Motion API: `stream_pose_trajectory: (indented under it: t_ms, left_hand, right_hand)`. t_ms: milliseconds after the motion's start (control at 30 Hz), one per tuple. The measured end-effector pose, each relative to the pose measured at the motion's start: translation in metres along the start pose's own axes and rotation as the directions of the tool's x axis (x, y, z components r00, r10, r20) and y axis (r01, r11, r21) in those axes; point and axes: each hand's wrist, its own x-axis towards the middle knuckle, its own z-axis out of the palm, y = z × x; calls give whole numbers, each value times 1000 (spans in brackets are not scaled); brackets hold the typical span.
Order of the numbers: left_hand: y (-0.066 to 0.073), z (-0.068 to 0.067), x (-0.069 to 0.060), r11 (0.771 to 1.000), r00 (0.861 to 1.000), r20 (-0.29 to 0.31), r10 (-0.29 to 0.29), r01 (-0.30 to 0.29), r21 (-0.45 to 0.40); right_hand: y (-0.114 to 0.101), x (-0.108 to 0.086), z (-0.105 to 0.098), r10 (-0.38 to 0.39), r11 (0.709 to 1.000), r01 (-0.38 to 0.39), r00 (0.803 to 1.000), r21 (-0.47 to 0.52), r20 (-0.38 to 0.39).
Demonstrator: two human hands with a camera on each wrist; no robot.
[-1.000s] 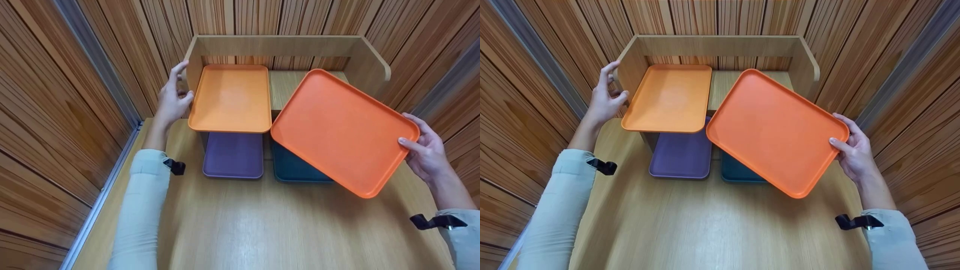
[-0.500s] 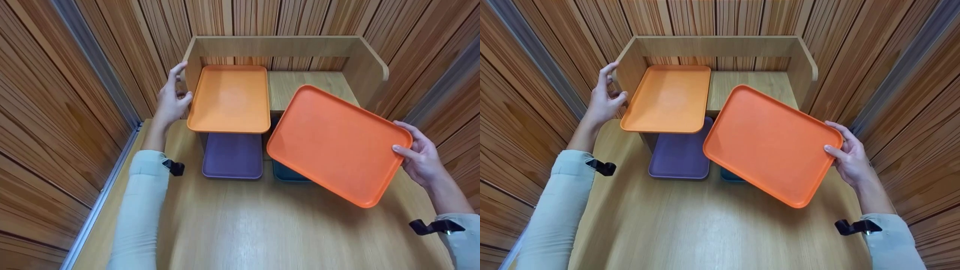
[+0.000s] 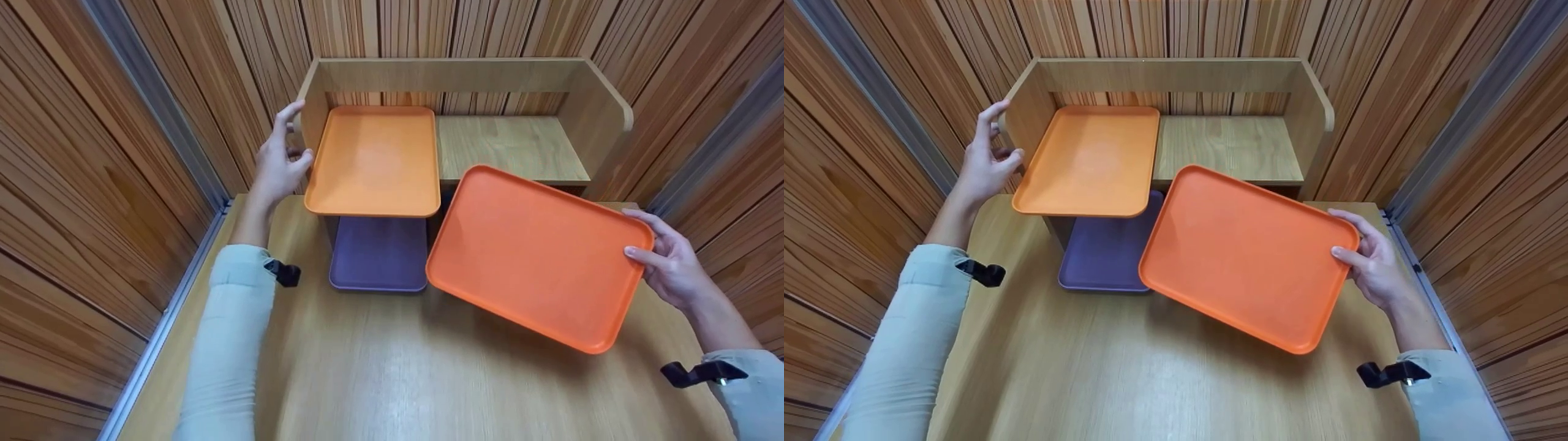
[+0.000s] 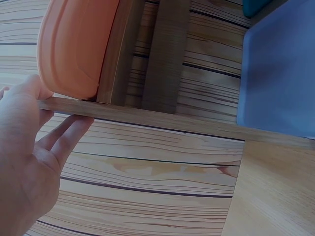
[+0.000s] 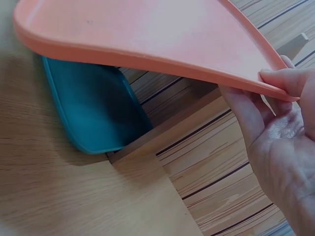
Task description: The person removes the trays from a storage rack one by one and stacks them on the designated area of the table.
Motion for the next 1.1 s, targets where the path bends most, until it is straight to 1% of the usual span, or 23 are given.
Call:
stream_pose_trajectory:
  t_ms: [133, 200, 267, 367, 567, 633, 867, 1000, 1100]
  left_hand:
    - [0, 1, 0, 1000, 1000, -3, -2, 2, 2]
    - [0, 1, 0, 1000, 1000, -4, -2, 2, 3]
    - [0, 1, 0, 1000, 1000, -3, -1, 1, 2]
    - [0, 0, 0, 1000, 1000, -2, 0, 0, 1]
    - [0, 0, 0, 1000, 1000, -3, 3, -3, 3]
    - [0, 0, 0, 1000, 1000, -5, 0, 0, 6]
    - [0, 1, 1, 1000, 1000, 1, -6, 6, 9]
    - [1, 0, 1, 1000, 1000, 3, -3, 3, 9]
    - [1, 0, 1, 1000, 1000, 7, -12, 12, 7]
  right_hand:
    - [4, 1, 3, 32, 996, -34, 999, -80, -30]
    - [6, 1, 5, 40, 995, -42, 999, -91, -29]
    - [8, 2, 6, 47, 996, -48, 999, -74, -16]
    - [11, 1, 9, 74, 994, -74, 997, -74, -13]
    - [18, 3, 12, 137, 987, -140, 990, -83, -42]
    - [21, 4, 12, 149, 985, -151, 988, -89, -31]
    - [32, 12, 11, 164, 979, -157, 986, -129, 41]
    - [36, 17, 12, 193, 977, -188, 980, -105, 40]
    - [40, 19, 13, 210, 975, -205, 977, -89, 49]
